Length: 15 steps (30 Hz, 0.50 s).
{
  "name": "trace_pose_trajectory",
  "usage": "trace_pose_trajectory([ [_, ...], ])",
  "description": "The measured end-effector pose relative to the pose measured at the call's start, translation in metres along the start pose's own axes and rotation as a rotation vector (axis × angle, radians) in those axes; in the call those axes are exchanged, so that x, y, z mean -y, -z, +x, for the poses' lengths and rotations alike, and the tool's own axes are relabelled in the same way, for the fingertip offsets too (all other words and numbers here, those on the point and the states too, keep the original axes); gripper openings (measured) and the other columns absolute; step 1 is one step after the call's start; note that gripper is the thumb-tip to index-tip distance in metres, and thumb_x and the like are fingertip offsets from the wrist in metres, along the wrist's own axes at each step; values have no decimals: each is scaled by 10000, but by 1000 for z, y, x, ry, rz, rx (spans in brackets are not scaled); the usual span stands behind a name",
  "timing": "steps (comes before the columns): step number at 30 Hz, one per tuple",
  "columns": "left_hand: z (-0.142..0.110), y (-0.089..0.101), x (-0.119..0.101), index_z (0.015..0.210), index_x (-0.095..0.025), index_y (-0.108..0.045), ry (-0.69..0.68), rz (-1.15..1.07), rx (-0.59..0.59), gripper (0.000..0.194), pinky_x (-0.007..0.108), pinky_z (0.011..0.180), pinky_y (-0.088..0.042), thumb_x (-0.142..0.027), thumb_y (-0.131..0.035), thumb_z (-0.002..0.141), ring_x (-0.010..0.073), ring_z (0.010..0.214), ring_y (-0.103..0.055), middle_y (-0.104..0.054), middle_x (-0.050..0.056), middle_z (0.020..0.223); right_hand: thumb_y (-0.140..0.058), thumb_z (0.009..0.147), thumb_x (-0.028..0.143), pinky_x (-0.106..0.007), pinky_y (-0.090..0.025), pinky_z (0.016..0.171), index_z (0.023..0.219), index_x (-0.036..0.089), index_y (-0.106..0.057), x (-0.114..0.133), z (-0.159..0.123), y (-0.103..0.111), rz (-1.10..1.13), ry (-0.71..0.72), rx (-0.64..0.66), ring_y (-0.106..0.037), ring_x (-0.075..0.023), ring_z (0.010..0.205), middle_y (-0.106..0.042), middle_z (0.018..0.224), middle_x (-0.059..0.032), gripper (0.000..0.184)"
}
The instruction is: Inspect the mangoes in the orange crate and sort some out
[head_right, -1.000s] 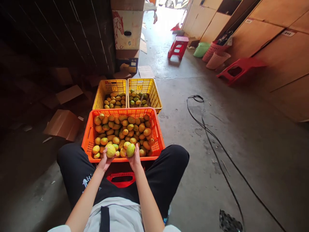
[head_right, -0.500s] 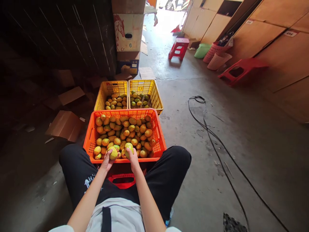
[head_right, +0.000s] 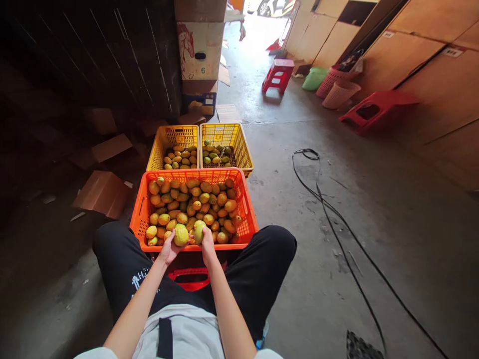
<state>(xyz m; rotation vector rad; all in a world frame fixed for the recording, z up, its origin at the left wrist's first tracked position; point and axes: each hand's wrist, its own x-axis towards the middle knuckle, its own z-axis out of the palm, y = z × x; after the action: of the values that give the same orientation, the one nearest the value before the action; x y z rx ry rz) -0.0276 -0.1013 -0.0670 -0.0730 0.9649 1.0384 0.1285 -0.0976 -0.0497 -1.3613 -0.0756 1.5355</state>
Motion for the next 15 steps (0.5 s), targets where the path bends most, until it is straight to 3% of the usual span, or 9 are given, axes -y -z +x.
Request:
trace_pose_trajectory([
  [5,-2,0,1,1242,-126,-648,-20,31,-53,337,472,941,-671,-372,-678,1014,319,1108,-778,-792,168,1132,-710,762,572,-276,-517,552,855,229,-653,3,-2,1,30,-88,59,-749,-236,710,-733,741,-27,360],
  [11,-1,5,3,1122,-153,-656,-123,110,-62,486,349,778,-692,-380,-929,791,259,919,-801,-796,108,1030,-940,564,413,-260,-534,549,893,241,-650,-1,-7,1,1,15,40,-665,-162,635,-732,783,21,471],
  [15,-2,4,2,1124,-142,-669,-134,54,-71,427,332,756,-690,-374,-880,835,246,892,-795,-796,118,1017,-961,560,370,-255,-515,522,917,261,-647,-2,-7,3,3,-8,-2,-685,-175,649,-748,803,12,488],
])
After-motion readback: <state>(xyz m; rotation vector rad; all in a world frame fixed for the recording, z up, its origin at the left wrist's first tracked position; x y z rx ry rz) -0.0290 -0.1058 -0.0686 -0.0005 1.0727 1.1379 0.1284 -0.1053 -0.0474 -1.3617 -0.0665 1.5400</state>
